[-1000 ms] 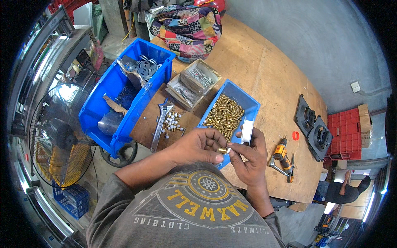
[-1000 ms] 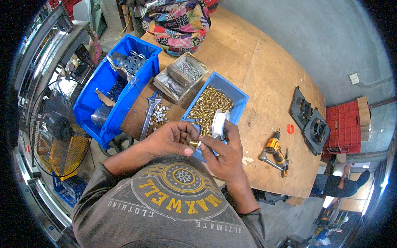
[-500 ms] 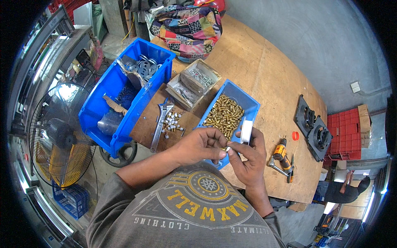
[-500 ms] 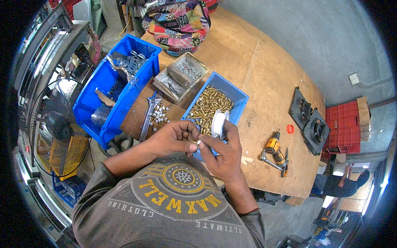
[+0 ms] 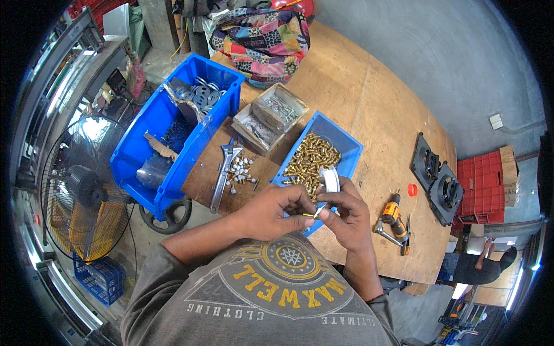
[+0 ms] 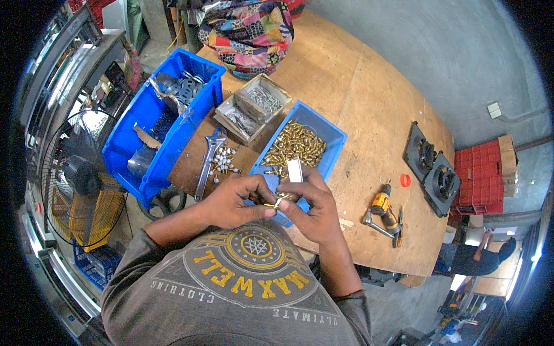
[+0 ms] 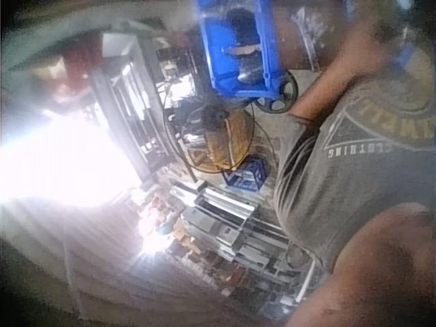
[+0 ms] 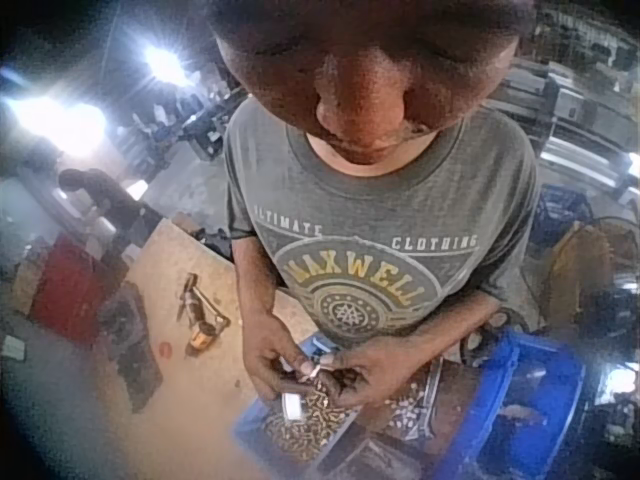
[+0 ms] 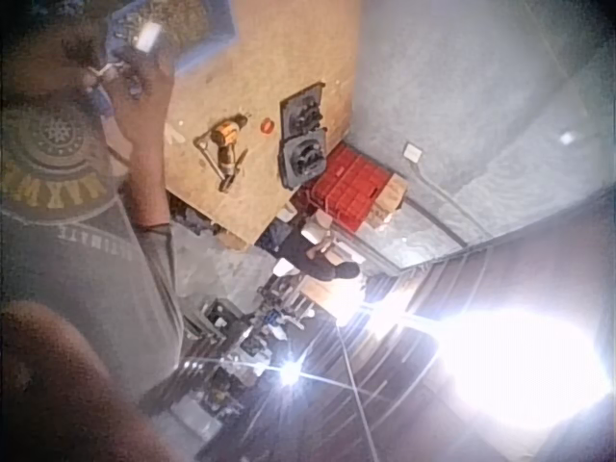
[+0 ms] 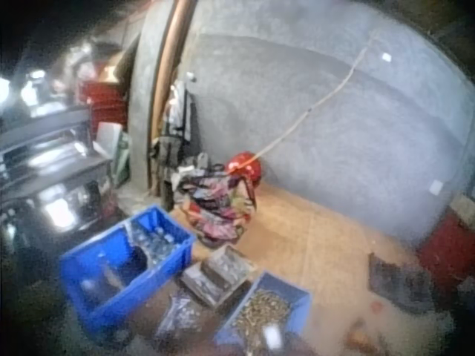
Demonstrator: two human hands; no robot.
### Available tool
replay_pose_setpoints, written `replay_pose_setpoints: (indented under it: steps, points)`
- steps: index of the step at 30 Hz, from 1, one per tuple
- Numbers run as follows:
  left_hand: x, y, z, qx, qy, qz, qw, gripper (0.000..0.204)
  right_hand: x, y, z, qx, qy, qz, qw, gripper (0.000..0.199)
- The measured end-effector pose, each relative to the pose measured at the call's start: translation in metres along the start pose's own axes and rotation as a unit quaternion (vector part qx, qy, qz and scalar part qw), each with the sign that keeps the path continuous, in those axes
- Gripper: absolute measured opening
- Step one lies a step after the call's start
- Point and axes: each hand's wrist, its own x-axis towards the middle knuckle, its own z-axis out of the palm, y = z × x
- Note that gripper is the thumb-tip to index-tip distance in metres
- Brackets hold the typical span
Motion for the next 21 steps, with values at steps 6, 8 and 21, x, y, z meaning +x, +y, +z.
replay_pose_setpoints:
  steps: [6, 8, 21]
  points:
    - [-0.002, 0.008, -0.004, 0.077, -0.029, 0.06, 0.995, 0.018, 0.004, 0.012, 0.007, 0.003, -0.017, 0.0, 1.0, 0.042]
    - [-0.002, 0.011, -0.003, 0.036, 0.005, 0.066, 0.997, 0.018, 0.003, 0.013, 0.01, -0.015, -0.02, -0.007, 1.0, 0.046]
    - [0.016, -0.005, -0.021, -0.109, 0.057, -0.017, 0.992, 0.026, -0.008, -0.011, 0.025, -0.039, -0.028, 0.121, 0.991, 0.07]
